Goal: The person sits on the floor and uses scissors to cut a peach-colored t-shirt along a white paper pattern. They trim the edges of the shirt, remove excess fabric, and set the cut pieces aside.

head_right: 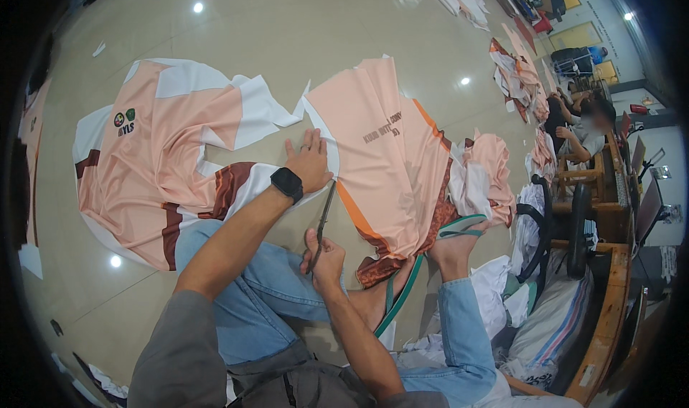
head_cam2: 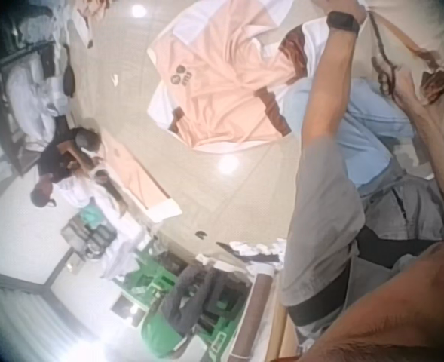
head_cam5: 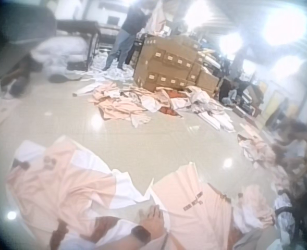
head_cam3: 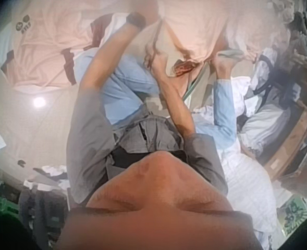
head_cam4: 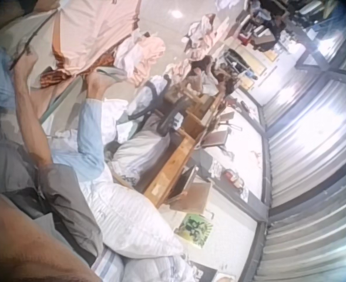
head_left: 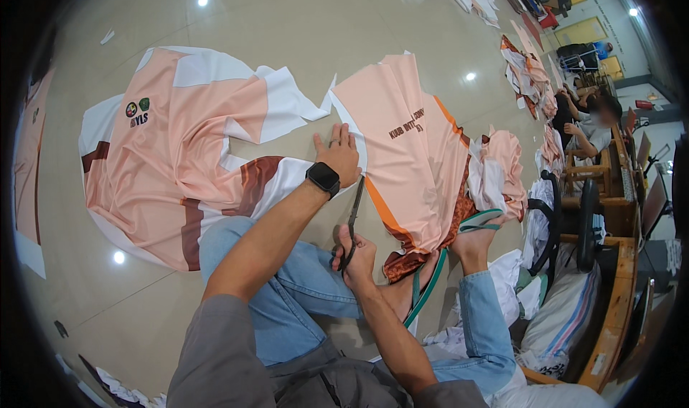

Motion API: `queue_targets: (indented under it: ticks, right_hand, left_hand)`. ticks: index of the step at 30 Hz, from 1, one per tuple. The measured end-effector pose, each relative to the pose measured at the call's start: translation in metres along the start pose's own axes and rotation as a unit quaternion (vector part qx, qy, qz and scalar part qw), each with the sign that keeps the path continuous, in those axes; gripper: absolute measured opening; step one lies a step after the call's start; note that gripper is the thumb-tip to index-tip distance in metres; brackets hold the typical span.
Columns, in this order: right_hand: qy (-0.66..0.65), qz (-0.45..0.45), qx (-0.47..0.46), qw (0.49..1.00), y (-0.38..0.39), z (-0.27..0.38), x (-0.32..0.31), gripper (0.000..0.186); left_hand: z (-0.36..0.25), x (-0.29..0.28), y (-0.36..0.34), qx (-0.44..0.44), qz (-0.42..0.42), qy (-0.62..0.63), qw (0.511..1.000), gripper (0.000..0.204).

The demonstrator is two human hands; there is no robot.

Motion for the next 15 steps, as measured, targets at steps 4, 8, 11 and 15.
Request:
queue_targets:
  ticks: [4,8,11,15]
  right_hand:
    - [-0.05,0.019,-0.007,0.999,0.001,0.003,-0.006,0.061]
    - [-0.027,0.026,-0.018,0.999,-0.005,0.007,-0.01,0.064]
    - [-0.01,0.026,-0.024,0.999,-0.01,0.01,-0.012,0.064]
    - [-0.005,0.022,-0.016,1.0,-0.011,0.014,-0.012,0.063]
  left_hand:
    - [0.001,-0.002,0.0,-0.002,0.002,0.006,1.0,0.09]
    - [0.0,-0.003,0.0,-0.002,0.0,0.01,1.0,0.091]
    - [0.001,-0.001,-0.001,-0.002,0.0,0.019,1.0,0.091]
    - [0.003,0.001,-0.001,0.001,-0.002,0.014,1.0,0.091]
Point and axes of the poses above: each hand's wrist, its own y-axis away from the middle knuckle, its own x-axis out of the palm, z = x × y, the point moved 4 cm from there along -y, towards the middle knuckle, and after that the axes turned 11 degrees about y, right-handed, at the moved point
